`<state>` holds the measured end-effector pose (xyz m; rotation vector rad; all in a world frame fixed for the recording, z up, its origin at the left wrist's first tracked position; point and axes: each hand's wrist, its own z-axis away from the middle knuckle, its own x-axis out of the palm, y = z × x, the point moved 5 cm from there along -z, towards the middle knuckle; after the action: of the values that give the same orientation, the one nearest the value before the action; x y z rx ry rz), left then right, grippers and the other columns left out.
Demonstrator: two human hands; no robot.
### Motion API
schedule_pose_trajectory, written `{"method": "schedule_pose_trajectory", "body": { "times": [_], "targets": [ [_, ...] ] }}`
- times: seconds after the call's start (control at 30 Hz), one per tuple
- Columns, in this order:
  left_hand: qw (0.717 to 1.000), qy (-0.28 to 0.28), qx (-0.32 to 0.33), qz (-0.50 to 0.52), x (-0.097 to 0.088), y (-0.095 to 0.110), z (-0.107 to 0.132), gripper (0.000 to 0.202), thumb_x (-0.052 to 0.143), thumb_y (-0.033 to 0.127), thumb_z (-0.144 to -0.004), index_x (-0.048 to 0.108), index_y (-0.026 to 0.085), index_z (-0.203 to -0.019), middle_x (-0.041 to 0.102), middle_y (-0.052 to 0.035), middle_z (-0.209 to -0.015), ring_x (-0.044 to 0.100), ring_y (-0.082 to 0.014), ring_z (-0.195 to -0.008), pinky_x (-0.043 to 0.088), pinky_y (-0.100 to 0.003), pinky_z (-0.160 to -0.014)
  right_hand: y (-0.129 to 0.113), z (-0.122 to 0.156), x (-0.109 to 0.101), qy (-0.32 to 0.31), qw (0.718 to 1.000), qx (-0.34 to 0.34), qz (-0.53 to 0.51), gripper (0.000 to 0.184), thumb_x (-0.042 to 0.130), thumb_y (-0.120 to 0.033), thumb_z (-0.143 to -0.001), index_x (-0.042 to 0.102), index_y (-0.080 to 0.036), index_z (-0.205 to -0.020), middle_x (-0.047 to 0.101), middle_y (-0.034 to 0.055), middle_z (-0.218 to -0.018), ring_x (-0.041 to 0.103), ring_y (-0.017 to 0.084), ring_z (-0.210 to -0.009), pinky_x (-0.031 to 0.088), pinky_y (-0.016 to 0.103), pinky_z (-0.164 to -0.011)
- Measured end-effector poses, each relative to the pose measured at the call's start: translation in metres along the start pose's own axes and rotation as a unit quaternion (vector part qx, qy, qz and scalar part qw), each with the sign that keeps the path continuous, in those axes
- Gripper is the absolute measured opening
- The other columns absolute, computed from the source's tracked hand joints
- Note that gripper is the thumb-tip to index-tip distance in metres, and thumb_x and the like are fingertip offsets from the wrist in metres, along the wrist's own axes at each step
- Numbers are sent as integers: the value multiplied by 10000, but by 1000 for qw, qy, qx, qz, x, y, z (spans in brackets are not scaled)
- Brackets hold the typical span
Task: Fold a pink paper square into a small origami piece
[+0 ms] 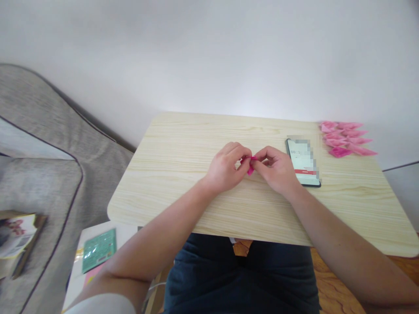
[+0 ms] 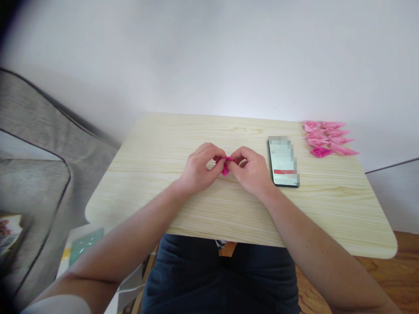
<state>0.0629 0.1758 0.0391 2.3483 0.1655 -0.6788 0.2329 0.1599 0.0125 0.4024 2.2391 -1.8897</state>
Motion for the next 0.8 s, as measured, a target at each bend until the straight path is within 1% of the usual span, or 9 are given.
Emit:
{"method": "schedule_pose_trajectory", "body": {
  "times": [0.07, 0.13, 0.27, 0.33, 0.4, 0.47, 0.53, 0.7, 0.8],
  "targets": [
    [1000, -6, 16, 16, -2, 4, 0, 65, 642, 173, -959, 699, 203, -968, 715, -42, -894, 646, -181, -892, 514, -349, -850, 1, 0, 0, 8, 1000, -11, 13, 82, 773, -247, -821, 695, -256, -842, 729, -9, -786, 671, 181, -698, 514, 320, -623],
    [999, 8, -8, 53, -5, 3, 0, 94, 666, 246, -977, 713, 207, -1048, 735, -51, -960, 664, -184, -935, 522, -353, -884, 2, -1, 0, 9, 1000, -12, -20, 109, 784, -270, -830, 679, -257, -858, 735, -8, -791, 682, 182, -710, 520, 318, -633],
    [979, 35, -164, 118, -3, -14, 0, 263, 702, 407, -971, 707, 206, -1141, 748, -66, -1059, 685, -179, -960, 523, -316, -822, -1, -2, -2, 21, 997, -3, -78, 181, 817, -316, -828, 650, -248, -843, 755, 0, -785, 695, 172, -703, 532, 303, -639],
    [957, 6, -232, 175, 4, -21, 1, 307, 743, 439, -932, 701, 193, -1111, 751, -62, -1012, 692, -170, -904, 517, -288, -752, -4, -2, -4, 33, 997, -2, -75, 222, 852, -320, -798, 645, -242, -813, 751, -1, -753, 686, 162, -669, 526, 288, -609],
    [929, -21, -270, 252, 12, -23, 1, 321, 778, 432, -898, 683, 180, -1072, 742, -48, -919, 682, -150, -798, 507, -266, -680, -6, -1, -5, 44, 996, 4, -74, 250, 882, -331, -765, 651, -240, -791, 744, -3, -720, 689, 162, -649, 531, 282, -585],
    [905, -30, -283, 317, 15, -24, 1, 312, 796, 402, -877, 660, 171, -1036, 721, -29, -835, 646, -127, -698, 488, -250, -624, -6, -1, -6, 48, 994, 20, -97, 253, 892, -334, -747, 661, -244, -795, 740, -10, -698, 706, 170, -645, 561, 291, -589],
    [894, -30, -282, 347, 15, -25, 1, 295, 809, 366, -860, 652, 166, -1010, 703, -17, -788, 626, -116, -666, 473, -242, -609, -6, -2, -6, 36, 990, 35, -135, 237, 886, -312, -740, 675, -247, -828, 741, -20, -692, 718, 172, -638, 595, 304, -617],
    [899, -7, -273, 342, 12, -29, 1, 268, 800, 310, -843, 653, 176, -1022, 682, 1, -781, 613, -104, -665, 461, -234, -613, -2, -4, -1, -30, 975, 65, -212, 299, 875, -256, -736, 739, -243, -1001, 779, -20, -812, 748, 169, -724, 644, 316, -704],
    [910, 15, -272, 312, 10, -29, 1, 250, 774, 278, -843, 655, 184, -1042, 675, 3, -808, 613, -105, -695, 466, -233, -627, 1, -4, 2, -48, 967, 85, -236, 239, 868, -314, -775, 761, -227, -970, 787, 6, -843, 759, 187, -767, 657, 329, -704]
  ]
}}
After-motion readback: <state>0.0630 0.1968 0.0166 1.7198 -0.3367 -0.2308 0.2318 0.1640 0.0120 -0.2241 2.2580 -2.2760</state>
